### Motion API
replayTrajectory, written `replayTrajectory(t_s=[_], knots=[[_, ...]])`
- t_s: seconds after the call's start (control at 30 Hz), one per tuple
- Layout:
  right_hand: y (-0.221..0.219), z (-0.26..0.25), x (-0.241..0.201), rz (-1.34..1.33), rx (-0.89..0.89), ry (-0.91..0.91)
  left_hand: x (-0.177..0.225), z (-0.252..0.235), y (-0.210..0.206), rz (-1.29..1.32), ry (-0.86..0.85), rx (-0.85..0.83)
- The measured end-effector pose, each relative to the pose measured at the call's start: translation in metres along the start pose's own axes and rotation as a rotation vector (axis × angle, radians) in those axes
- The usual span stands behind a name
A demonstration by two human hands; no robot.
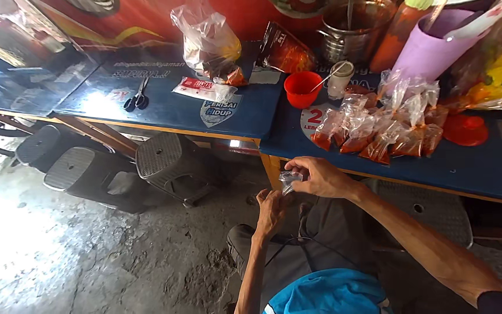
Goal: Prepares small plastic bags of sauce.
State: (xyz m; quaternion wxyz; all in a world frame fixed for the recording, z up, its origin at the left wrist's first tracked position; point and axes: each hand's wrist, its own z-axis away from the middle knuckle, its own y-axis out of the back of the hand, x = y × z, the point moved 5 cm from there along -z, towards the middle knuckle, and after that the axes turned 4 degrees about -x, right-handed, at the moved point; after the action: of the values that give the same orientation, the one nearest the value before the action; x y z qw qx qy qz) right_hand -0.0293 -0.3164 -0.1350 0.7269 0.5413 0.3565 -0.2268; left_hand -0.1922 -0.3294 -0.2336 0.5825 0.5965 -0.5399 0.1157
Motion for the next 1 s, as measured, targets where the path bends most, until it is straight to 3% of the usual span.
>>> replayTrajectory(t_s=[0.1, 0.2, 0.3, 0.4, 0.47, 0.6, 0.83, 1.0], knots=[[-0.008, -0.002, -0.003, 0.015, -0.046, 0.005, 0.002, -0.001, 0.0, -0.033, -0.006, -0.022], [0.001, 0.005, -0.017, 0.039, 0.149, 0.09, 0.008, 0.0, 0.01, -0.013, -0.036, 0.035], [0.0, 0.01, -0.025, 0.063, 0.131, 0.149, 0.014, 0.005, 0.022, 0.129, -0.001, 0.008], [0.004, 0.011, -0.029, 0.104, 0.222, 0.199, 0.018, 0.002, 0.036, 0.274, -0.008, -0.037], [-0.002, 0.01, -0.029, 0.104, 0.121, 0.188, 0.021, -0.002, 0.039, 0.396, -0.038, -0.05], [0.003, 0.005, -0.035, 0.083, 0.157, 0.187, 0.031, -0.009, 0.038, 0.635, -0.016, -0.034], [0.029, -0.001, -0.046, 0.03, 0.171, 0.213, 0.053, -0.03, 0.023, 0.855, -0.061, -0.139], [0.053, 0.006, -0.062, 0.008, 0.263, 0.266, 0.066, -0.041, 0.023, 0.901, -0.149, -0.125]])
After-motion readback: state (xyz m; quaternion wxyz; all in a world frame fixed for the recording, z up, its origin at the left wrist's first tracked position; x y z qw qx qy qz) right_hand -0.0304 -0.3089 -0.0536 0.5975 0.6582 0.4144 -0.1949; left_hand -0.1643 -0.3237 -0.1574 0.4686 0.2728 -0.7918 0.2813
